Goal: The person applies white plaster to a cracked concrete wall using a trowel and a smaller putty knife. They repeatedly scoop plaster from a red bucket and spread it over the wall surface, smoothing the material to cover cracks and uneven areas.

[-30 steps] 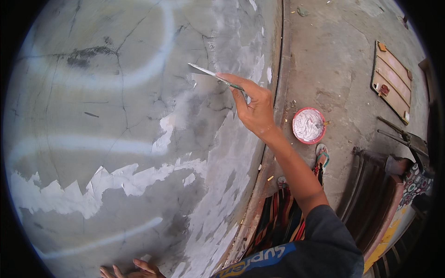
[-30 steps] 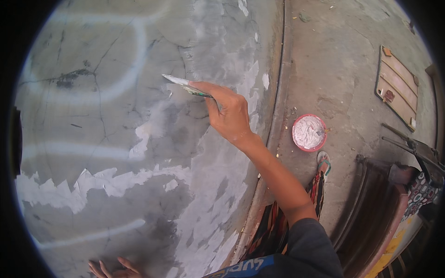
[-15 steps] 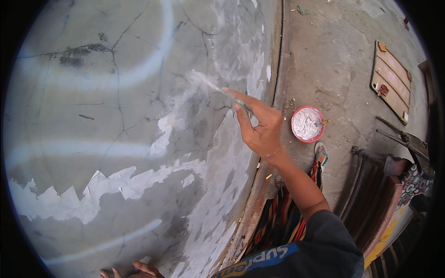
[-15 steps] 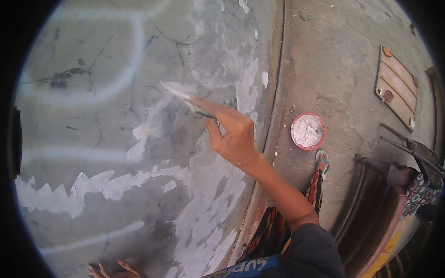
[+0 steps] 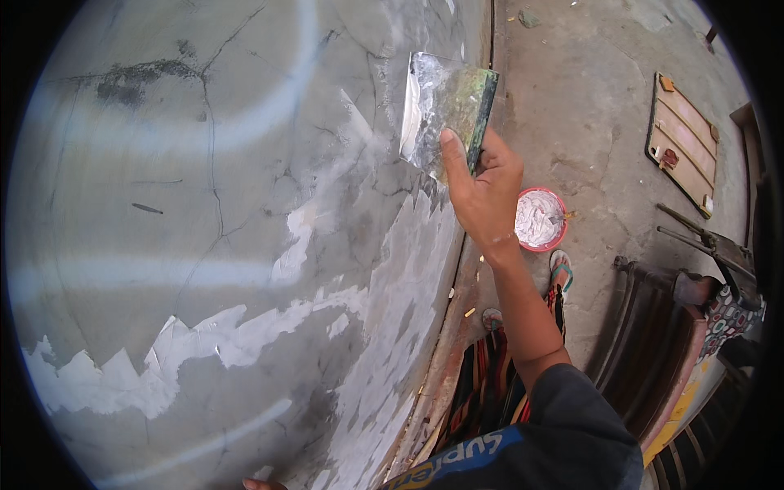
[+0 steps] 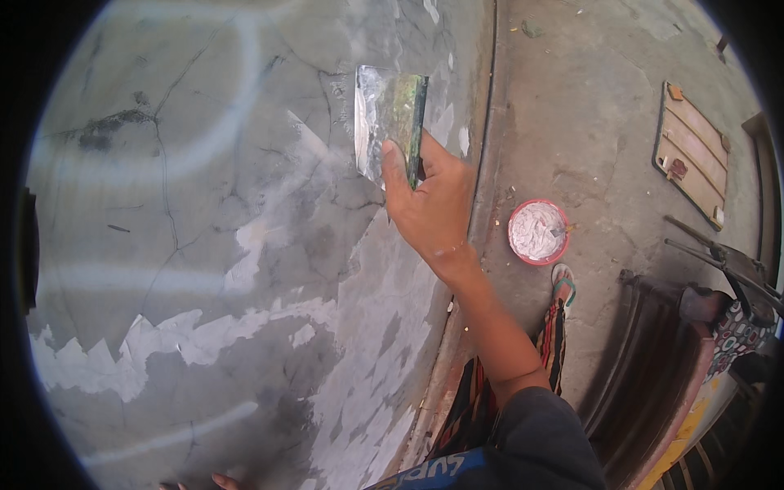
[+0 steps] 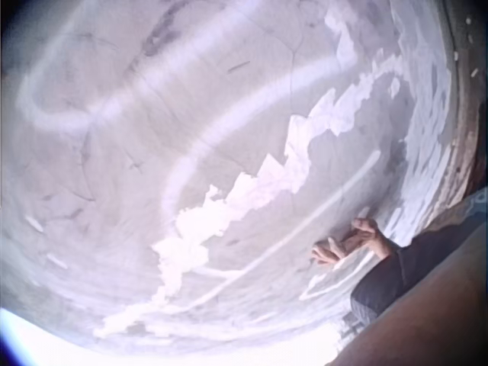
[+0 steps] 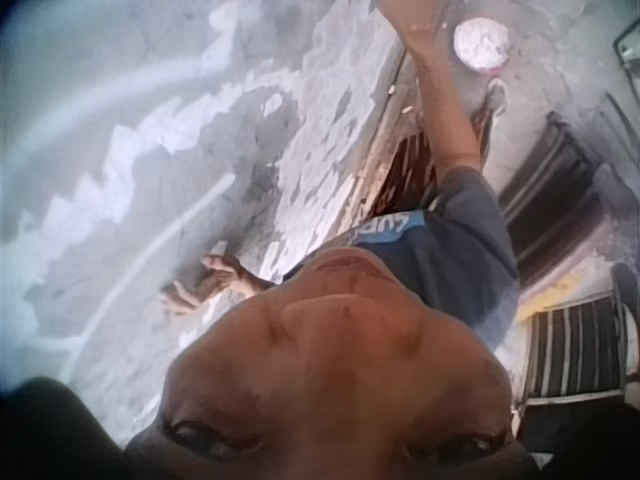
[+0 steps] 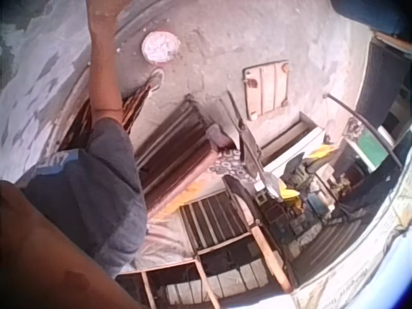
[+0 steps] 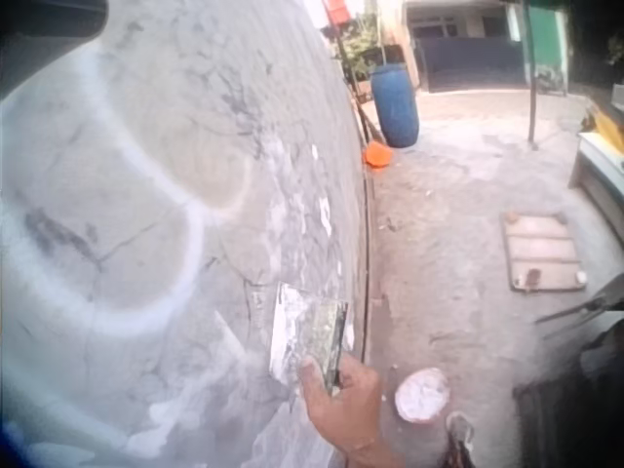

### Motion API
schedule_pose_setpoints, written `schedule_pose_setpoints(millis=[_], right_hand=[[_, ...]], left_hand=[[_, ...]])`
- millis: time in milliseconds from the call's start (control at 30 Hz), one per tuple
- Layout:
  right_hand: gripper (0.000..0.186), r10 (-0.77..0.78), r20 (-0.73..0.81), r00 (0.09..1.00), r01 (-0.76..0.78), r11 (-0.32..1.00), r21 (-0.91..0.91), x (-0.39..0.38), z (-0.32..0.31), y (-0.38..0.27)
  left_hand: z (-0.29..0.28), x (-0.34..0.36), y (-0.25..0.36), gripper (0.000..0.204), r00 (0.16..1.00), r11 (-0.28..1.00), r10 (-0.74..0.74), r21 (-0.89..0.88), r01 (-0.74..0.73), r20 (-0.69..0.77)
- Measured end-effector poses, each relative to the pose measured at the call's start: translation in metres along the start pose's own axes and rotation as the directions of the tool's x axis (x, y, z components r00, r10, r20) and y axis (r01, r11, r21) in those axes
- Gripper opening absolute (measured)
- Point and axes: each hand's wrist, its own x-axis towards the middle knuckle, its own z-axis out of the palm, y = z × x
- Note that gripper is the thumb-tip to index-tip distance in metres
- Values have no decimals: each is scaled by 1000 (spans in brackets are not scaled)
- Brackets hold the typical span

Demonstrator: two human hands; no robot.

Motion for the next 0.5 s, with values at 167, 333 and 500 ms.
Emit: schedule_pose_setpoints(millis=[167, 333, 500], right_hand=[[17, -54, 19, 998, 57, 963, -264, 11, 21, 0], [23, -170, 51, 984, 176, 893, -415, 7, 49, -13], [38, -245, 93, 965, 259, 834, -487, 4, 71, -35]], left_hand=[[1, 1, -7, 60, 1000, 1000, 13, -16, -13, 20], [2, -3, -12, 60, 999, 1000, -5, -4, 5, 40], [4, -1, -17, 60, 999, 1000, -10, -19, 10, 44]])
